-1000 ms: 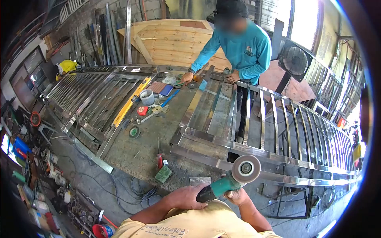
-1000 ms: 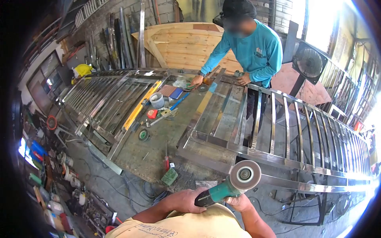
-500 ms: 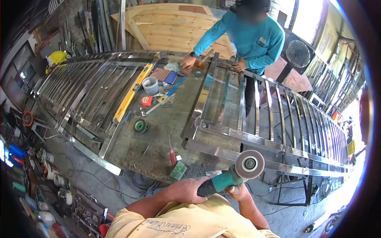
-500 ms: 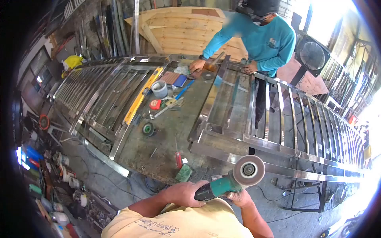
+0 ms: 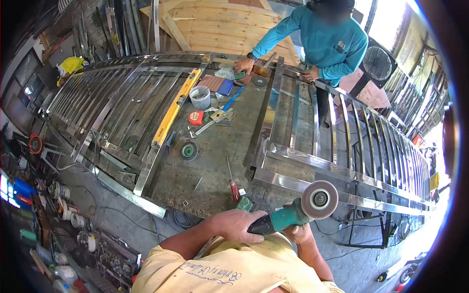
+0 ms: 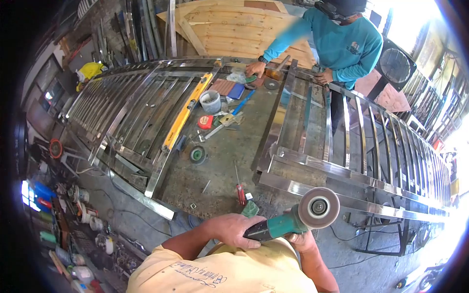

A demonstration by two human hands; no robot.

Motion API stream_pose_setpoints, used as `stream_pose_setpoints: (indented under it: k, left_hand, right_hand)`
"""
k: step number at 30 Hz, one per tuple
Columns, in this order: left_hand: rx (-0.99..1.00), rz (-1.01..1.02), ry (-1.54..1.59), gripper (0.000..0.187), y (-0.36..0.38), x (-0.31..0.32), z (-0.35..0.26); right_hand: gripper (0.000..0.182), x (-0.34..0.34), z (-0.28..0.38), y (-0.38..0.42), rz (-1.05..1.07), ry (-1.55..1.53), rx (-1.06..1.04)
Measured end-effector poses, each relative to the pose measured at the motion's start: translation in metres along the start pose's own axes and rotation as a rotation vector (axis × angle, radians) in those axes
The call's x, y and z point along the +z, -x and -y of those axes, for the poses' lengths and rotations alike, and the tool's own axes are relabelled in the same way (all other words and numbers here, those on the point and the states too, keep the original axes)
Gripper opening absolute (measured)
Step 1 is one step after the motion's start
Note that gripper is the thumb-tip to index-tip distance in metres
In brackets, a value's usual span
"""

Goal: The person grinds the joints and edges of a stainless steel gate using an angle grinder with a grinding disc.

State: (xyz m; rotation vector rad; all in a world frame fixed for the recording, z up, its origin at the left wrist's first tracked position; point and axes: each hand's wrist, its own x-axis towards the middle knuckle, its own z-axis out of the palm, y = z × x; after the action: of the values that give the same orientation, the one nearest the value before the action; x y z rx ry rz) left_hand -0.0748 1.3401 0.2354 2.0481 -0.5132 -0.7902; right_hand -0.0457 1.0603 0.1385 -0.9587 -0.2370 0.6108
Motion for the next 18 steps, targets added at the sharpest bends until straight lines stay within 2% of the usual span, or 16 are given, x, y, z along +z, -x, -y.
stream_pose_setpoints:
  k: [3,6,7,11,12,14,18]
  left_hand:
    - [0.039,0.062,0.011,0.088,-0.005,-0.027,0.01]
    - [0.171,-0.202,0.056,0.089,-0.019,-0.042,0.008]
    - [0.214,-0.21,0.094,0.09,-0.03,-0.044,0.013]
    - [0.379,0.03,0.402,0.087,-0.072,-0.042,0.026]
    - [0.426,0.121,0.513,0.087,-0.082,-0.035,0.036]
    - [0.574,0.108,0.782,0.084,-0.095,-0.019,0.057]
    - [0.389,0.008,1.034,0.084,-0.071,0.013,0.078]
  right_hand:
    - [0.097,0.002,-0.008,-0.007,0.059,0.023,0.007]
    - [0.094,0.004,-0.008,-0.012,0.127,0.141,0.043]
    - [0.093,0.006,-0.007,-0.012,0.134,0.186,0.049]
    - [0.078,0.009,-0.001,-0.023,0.273,0.589,0.077]
    - [0.068,0.016,0.002,-0.025,0.268,0.547,0.269]
    - [0.064,0.024,0.001,-0.034,0.317,0.526,0.166]
    - [0.067,0.03,0.006,-0.036,0.371,0.408,0.121]
